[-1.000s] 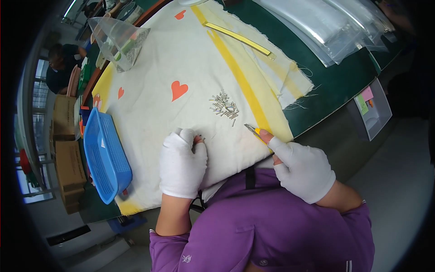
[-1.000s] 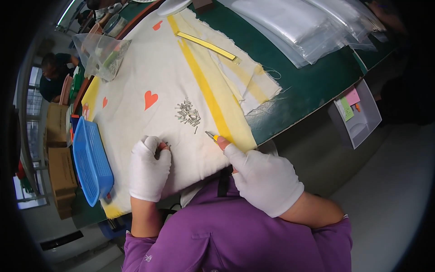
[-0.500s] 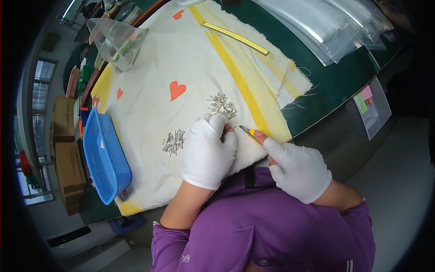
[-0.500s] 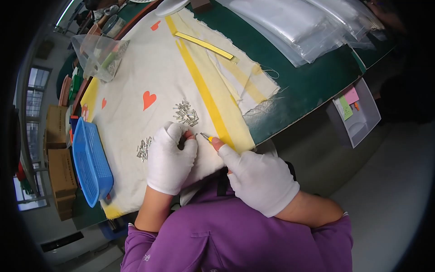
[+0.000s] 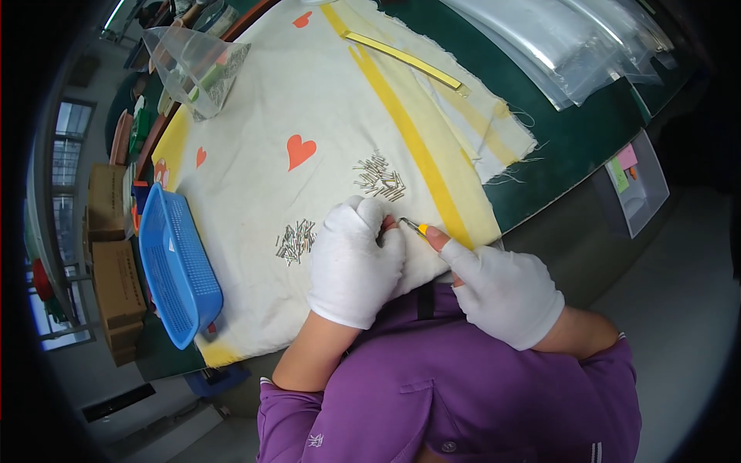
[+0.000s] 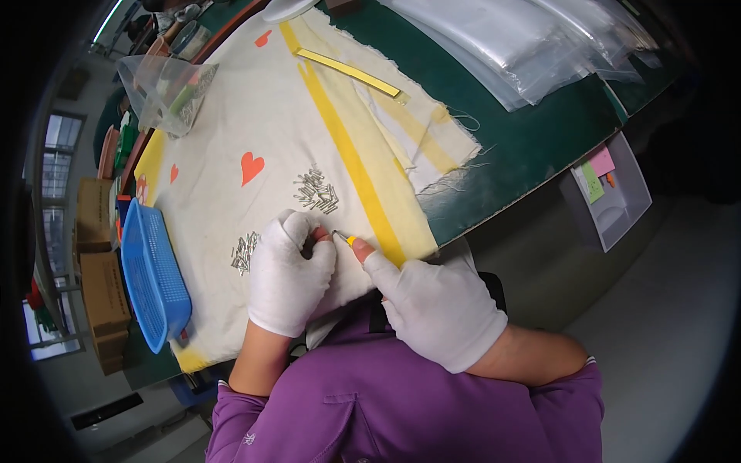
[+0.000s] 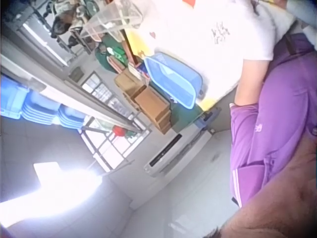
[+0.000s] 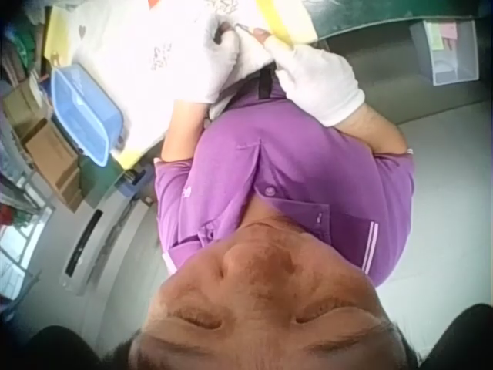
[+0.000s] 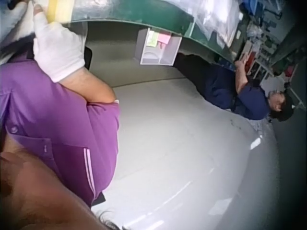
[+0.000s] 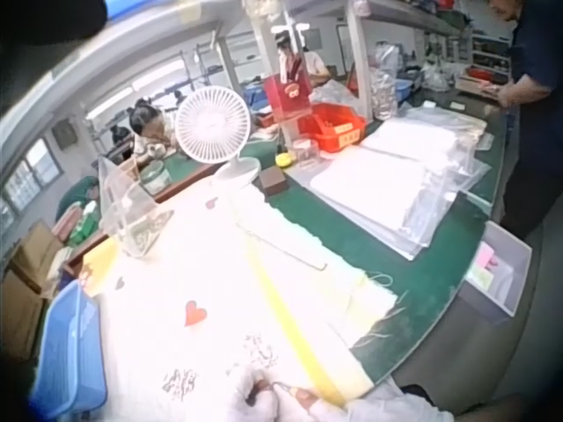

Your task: The person sorts small metal pins from a cloth into a small plastic bag, picking them up one by one with tweezers.

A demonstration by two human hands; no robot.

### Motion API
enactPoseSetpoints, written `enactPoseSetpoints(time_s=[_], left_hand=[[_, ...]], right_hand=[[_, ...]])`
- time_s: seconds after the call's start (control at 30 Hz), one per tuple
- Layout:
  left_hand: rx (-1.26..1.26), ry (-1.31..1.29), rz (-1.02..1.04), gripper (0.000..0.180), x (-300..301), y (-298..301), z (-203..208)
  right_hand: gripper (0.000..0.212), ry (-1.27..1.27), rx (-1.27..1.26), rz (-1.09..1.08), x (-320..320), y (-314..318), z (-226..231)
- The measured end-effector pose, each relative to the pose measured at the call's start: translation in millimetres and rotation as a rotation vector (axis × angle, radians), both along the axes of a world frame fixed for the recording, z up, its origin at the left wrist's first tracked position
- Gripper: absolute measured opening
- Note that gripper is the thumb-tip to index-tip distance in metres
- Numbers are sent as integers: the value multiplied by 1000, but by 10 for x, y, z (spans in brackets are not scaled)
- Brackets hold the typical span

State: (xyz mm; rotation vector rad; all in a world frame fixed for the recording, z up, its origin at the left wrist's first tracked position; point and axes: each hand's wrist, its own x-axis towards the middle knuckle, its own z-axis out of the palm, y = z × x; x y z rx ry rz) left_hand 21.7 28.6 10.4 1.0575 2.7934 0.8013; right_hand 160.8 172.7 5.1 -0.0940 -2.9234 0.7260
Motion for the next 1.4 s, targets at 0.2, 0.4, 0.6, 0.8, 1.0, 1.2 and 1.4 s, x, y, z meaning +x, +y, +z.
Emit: enactPoseSetpoints(time_s=[0.2,0.4,0.6,0.8,1.0,1.2,1.4], left_hand=[[-12,-2,-5,6,0,2,14],[-20,38,-86,8,-29,-54,31],[99,-5,-46,12,-11,-68,-40],[80,-61,-28,11,26,-37,-4],[26,19,-4,11,34,-21,-28],[19,48,-16,10,26,-23,-40],[-2,41,-15,10,18,-8,-19]], right_hand=[[62,-13,31,25,-19,18,67],[53,-41,0,-17,-18,-3,67],[54,15,0,12,15,9,27],[56,-6,-3,-61,45,7,-18],[58,20,-4,-26,16,-4,-31],[57,29,28,-21,12,-24,-14],[56,49,-26,-12,-5,-6,-20]])
